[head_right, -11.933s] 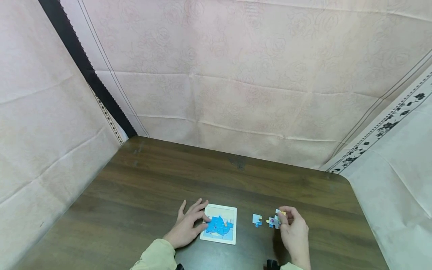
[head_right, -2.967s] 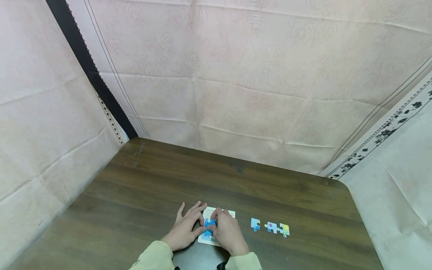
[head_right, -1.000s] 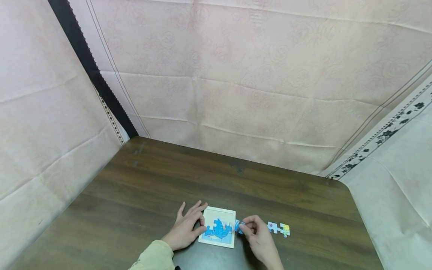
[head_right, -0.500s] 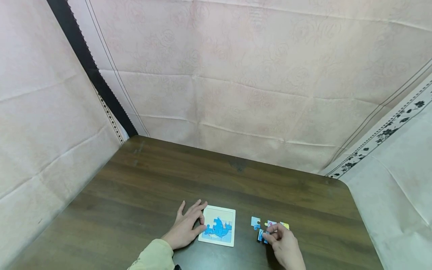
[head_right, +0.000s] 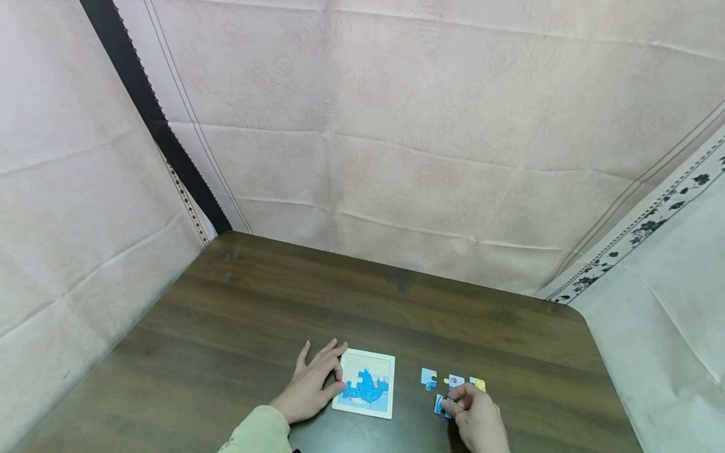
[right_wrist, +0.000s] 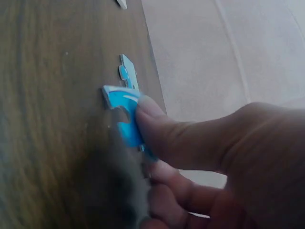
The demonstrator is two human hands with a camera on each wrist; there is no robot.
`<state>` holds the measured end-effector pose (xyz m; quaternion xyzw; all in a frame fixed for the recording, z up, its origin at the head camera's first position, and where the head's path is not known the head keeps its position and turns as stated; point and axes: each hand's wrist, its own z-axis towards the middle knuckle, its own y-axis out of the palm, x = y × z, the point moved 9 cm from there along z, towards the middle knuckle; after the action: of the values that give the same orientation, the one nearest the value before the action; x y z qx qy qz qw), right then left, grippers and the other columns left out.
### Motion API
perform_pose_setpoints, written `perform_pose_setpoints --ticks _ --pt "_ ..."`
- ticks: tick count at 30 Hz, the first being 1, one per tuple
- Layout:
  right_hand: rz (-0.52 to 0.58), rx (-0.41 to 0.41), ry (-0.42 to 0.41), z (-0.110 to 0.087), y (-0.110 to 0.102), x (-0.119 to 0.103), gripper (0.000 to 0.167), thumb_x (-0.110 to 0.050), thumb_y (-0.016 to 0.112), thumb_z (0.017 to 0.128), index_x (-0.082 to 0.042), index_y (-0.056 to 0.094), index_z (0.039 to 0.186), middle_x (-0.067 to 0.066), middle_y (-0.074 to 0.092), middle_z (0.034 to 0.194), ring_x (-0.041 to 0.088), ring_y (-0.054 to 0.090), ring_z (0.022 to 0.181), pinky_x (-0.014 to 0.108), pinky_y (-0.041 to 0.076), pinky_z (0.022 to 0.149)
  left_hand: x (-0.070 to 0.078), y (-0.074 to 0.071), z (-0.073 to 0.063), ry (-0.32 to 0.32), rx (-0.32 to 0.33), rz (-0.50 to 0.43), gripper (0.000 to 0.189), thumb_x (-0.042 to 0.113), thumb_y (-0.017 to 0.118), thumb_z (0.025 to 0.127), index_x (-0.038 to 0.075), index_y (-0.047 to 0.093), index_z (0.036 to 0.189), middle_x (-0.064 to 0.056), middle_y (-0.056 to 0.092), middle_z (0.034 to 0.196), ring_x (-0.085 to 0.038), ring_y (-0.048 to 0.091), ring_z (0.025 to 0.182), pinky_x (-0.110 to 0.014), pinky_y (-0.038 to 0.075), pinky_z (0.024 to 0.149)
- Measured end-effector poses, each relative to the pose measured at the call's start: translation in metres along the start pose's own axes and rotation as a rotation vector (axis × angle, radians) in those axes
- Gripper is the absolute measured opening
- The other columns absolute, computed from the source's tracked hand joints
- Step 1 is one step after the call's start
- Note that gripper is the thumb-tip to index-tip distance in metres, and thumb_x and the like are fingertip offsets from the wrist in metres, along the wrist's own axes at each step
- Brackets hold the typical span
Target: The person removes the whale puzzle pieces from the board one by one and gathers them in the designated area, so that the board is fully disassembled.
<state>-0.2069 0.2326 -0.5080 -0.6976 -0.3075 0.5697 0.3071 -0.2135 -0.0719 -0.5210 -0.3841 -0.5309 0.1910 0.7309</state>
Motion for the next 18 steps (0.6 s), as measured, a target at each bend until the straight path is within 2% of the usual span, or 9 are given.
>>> perform_pose_setpoints --ticks 8,18 --pt "0.007 0.025 -0.01 0.001 0.001 -0.004 0.017 -0.021 0.079 0.081 -0.012 0.064 0.081 -0.004 0.055 0.066 0.012 0.05 0.063 0.029 0.04 0.061 0.002 -0.002 0.0 0.024 0.008 -0.004 0.025 0.029 0.068 0.092 0.028 0.045 0.082 -0.006 0.041 0.151 -0.029 0.028 0.143 -0.069 -0.003 0.107" --pt "0.01 0.011 -0.043 0.003 0.011 -0.014 0.014 -0.016 0.078 0.081 -0.011 0.065 0.08 -0.003 0.054 0.066 0.013 0.049 0.063 0.028 0.039 0.056 -0.002 0.001 0.002 -0.009 -0.016 0.009 0.025 0.031 0.067 0.092 0.029 0.045 0.081 -0.003 0.039 0.152 -0.026 0.025 0.145 -0.066 -0.006 0.108"
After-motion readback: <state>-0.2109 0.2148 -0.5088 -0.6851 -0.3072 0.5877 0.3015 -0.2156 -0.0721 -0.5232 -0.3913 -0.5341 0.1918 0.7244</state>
